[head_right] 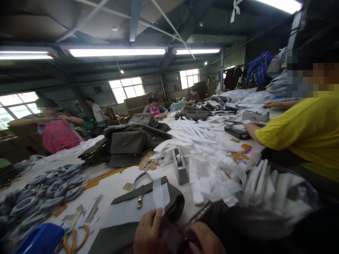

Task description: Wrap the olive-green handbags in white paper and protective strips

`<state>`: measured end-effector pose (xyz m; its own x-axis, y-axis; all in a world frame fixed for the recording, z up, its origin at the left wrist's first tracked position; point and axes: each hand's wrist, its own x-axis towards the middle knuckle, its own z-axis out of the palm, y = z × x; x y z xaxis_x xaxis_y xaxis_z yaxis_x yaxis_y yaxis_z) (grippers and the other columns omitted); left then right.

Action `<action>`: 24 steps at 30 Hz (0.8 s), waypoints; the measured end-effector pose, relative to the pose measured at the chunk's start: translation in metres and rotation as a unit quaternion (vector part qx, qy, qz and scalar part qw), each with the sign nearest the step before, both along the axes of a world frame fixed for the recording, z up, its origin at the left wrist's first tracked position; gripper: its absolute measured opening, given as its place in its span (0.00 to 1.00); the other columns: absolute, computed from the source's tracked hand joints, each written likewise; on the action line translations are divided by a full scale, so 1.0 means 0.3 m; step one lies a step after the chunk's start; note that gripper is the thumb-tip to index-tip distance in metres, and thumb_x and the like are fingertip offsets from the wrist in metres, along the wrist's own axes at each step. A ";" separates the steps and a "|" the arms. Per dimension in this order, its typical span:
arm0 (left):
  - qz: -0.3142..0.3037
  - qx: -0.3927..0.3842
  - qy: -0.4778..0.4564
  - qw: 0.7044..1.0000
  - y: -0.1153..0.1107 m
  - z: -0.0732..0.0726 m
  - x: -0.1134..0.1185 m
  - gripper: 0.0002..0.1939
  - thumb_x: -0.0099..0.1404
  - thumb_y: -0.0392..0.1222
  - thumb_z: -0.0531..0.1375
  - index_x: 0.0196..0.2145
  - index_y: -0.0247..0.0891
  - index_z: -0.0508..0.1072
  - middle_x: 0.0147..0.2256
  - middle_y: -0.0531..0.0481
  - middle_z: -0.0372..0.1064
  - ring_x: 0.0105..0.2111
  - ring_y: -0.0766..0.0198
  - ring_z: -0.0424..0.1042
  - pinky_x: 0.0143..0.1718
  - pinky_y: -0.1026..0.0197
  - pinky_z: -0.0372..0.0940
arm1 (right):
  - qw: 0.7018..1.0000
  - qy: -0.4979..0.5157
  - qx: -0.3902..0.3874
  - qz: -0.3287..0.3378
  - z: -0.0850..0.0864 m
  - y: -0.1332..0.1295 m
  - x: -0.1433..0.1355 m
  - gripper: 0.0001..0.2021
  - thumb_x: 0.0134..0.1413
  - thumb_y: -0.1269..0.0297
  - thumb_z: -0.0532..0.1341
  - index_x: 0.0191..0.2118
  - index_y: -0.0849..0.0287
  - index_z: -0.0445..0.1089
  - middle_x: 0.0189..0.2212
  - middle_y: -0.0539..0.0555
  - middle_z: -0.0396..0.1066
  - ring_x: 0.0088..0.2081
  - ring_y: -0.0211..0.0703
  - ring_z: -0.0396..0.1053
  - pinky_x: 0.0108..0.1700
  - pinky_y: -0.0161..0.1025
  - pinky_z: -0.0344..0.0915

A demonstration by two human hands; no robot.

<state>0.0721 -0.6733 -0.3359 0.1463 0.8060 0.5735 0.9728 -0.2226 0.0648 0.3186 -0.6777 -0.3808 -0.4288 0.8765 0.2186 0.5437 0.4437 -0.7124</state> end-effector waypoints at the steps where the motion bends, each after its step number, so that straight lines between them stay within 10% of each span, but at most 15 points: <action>1: -0.002 -0.009 -0.016 1.000 0.006 0.037 -0.006 0.31 0.53 0.25 0.60 0.55 0.39 0.72 0.46 0.42 0.73 0.44 0.51 0.73 0.46 0.51 0.72 | 0.998 -0.011 0.037 -0.042 -0.026 0.004 0.011 0.17 0.62 0.59 0.58 0.54 0.53 0.73 0.49 0.62 0.77 0.51 0.56 0.75 0.52 0.49 0.72; 5: 0.006 -0.050 -0.059 0.997 0.044 0.200 -0.034 0.27 0.56 0.28 0.60 0.53 0.42 0.73 0.43 0.46 0.73 0.42 0.56 0.74 0.44 0.56 0.70 | 0.985 -0.083 0.116 -0.094 -0.037 0.045 -0.034 0.24 0.58 0.61 0.61 0.59 0.60 0.70 0.55 0.66 0.73 0.56 0.62 0.71 0.58 0.55 0.68; 15: 0.114 -0.177 -0.176 0.962 0.184 0.615 -0.152 0.18 0.58 0.48 0.65 0.46 0.45 0.77 0.39 0.50 0.76 0.41 0.54 0.75 0.40 0.58 0.64 | 0.972 -0.151 -0.168 -0.064 0.226 0.188 -0.221 0.12 0.51 0.70 0.60 0.39 0.58 0.79 0.40 0.61 0.78 0.45 0.55 0.74 0.47 0.44 0.63; 24: 0.122 -0.203 -0.176 0.955 0.274 0.685 -0.272 0.28 0.56 0.53 0.65 0.53 0.42 0.74 0.41 0.48 0.78 0.43 0.53 0.75 0.42 0.59 0.64 | 0.960 0.067 -0.269 -0.048 0.217 0.119 -0.354 0.19 0.42 0.77 0.58 0.40 0.58 0.78 0.27 0.49 0.71 0.29 0.39 0.66 0.31 0.33 0.58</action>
<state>-0.0096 -0.5912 -0.1305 -0.2193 0.9578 0.1858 0.8945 0.1214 0.4304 0.2123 -0.6420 -0.3159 -0.3407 0.9116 -0.2299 0.4519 -0.0556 -0.8903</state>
